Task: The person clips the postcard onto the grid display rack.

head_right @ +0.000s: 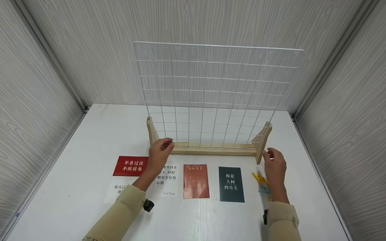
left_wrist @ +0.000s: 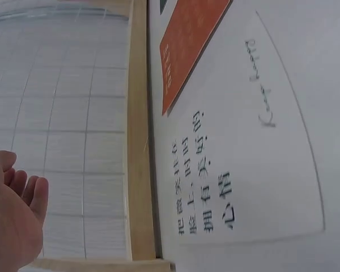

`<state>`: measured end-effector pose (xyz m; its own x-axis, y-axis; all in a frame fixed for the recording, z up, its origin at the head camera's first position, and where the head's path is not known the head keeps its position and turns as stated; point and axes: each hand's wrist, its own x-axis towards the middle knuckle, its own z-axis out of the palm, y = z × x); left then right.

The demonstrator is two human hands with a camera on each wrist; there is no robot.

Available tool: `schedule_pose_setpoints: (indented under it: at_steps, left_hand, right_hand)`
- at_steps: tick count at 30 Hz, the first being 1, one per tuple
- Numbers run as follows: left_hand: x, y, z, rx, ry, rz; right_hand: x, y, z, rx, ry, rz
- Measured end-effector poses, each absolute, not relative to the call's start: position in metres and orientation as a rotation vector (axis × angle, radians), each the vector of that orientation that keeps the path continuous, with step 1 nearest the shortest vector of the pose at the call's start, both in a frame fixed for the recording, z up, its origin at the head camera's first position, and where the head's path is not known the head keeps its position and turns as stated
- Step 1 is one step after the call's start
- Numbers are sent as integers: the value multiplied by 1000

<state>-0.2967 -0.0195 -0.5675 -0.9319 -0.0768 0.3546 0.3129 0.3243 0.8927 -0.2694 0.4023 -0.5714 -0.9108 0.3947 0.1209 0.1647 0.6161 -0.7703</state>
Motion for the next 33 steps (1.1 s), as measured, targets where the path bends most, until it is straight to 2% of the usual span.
schedule_pose_setpoints:
  at_steps: [20,33]
  left_hand:
    - [-305,78,-584,-631,-2693,-1524]
    - [-302,117,-605,-615,-2854,-1280]
  right_hand:
    - [-249,403,-597,-229,-2906,958]
    - [-241,400,-600,-288,-3002,914]
